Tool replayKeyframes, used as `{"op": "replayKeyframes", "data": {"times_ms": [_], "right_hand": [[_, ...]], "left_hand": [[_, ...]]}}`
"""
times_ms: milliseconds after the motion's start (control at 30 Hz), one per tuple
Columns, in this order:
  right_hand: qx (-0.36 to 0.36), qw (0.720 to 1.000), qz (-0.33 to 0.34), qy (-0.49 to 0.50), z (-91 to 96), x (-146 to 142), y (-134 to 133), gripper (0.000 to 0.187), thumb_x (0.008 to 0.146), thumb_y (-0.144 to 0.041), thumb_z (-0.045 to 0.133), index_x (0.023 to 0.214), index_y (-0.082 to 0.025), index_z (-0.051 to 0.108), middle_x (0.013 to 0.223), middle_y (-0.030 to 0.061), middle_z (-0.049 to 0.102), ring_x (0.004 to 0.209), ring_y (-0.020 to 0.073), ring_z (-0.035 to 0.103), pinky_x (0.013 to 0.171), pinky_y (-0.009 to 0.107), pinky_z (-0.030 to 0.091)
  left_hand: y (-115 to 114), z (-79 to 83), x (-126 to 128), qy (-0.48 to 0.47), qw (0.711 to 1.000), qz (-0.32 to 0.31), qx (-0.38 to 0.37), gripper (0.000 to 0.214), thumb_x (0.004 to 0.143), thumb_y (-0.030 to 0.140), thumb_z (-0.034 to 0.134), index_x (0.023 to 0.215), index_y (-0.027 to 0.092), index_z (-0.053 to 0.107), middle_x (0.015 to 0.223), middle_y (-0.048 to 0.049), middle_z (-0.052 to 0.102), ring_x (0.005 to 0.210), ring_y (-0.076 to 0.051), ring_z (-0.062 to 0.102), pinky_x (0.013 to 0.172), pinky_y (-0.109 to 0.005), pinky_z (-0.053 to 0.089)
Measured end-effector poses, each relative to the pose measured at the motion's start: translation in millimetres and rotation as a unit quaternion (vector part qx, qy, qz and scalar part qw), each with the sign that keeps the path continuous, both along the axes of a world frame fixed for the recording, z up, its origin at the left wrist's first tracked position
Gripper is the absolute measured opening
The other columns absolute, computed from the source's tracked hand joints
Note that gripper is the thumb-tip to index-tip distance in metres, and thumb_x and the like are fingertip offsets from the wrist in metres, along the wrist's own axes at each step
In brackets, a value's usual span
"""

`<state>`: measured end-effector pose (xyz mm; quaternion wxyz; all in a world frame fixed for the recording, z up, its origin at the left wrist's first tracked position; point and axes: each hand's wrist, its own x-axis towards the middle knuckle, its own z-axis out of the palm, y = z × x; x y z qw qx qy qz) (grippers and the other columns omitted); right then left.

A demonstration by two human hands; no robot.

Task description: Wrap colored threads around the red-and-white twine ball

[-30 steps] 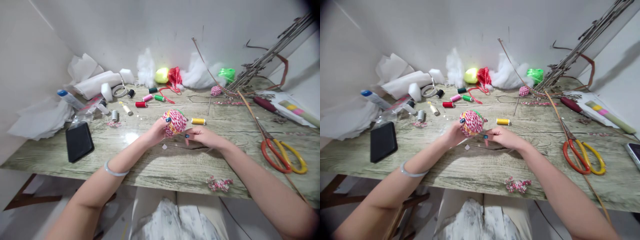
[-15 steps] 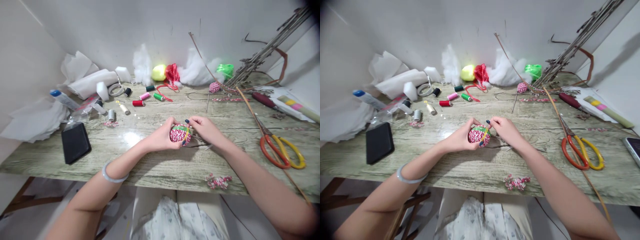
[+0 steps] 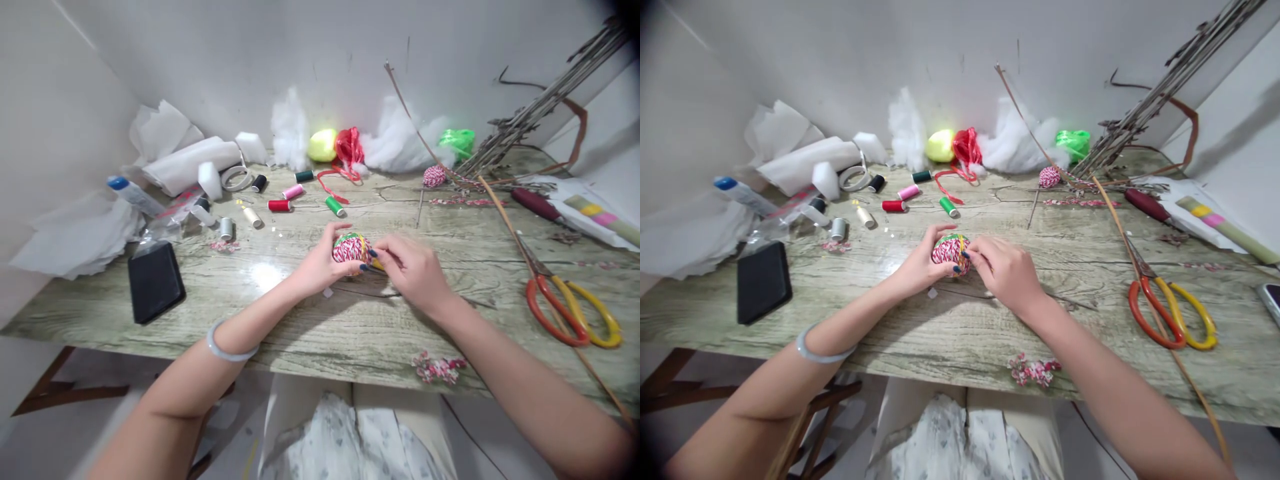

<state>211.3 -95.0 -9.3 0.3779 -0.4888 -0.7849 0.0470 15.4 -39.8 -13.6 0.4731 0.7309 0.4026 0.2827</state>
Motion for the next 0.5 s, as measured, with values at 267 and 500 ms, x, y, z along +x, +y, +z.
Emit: {"op": "replayKeyframes", "data": {"times_ms": [267,500], "right_hand": [[0.119,0.974,0.059,-0.183,-7.2,-5.9,-3.4,0.020,0.098,-0.020,0.048,0.091,-0.019,0.067,0.072,0.0019,0.067,0.068,0.0170,0.058,0.060,0.029,0.038],[0.084,0.984,0.078,-0.136,-9.8,3.1,3.8,0.018,0.098,-0.021,0.050,0.093,-0.018,0.067,0.082,0.0039,0.072,0.075,0.0166,0.063,0.066,0.027,0.043]], "left_hand": [[-1.2,0.7,7.0,-0.067,0.980,0.093,-0.162,0.055,0.078,0.050,0.066,0.119,0.018,0.050,0.081,-0.0020,0.063,0.050,-0.009,0.051,0.042,-0.020,0.038],[9.6,-1.5,4.6,-0.300,0.913,0.167,-0.219,0.039,0.076,0.049,0.064,0.094,0.016,0.055,0.071,-0.0006,0.058,0.050,-0.007,0.046,0.039,-0.016,0.029]]}}
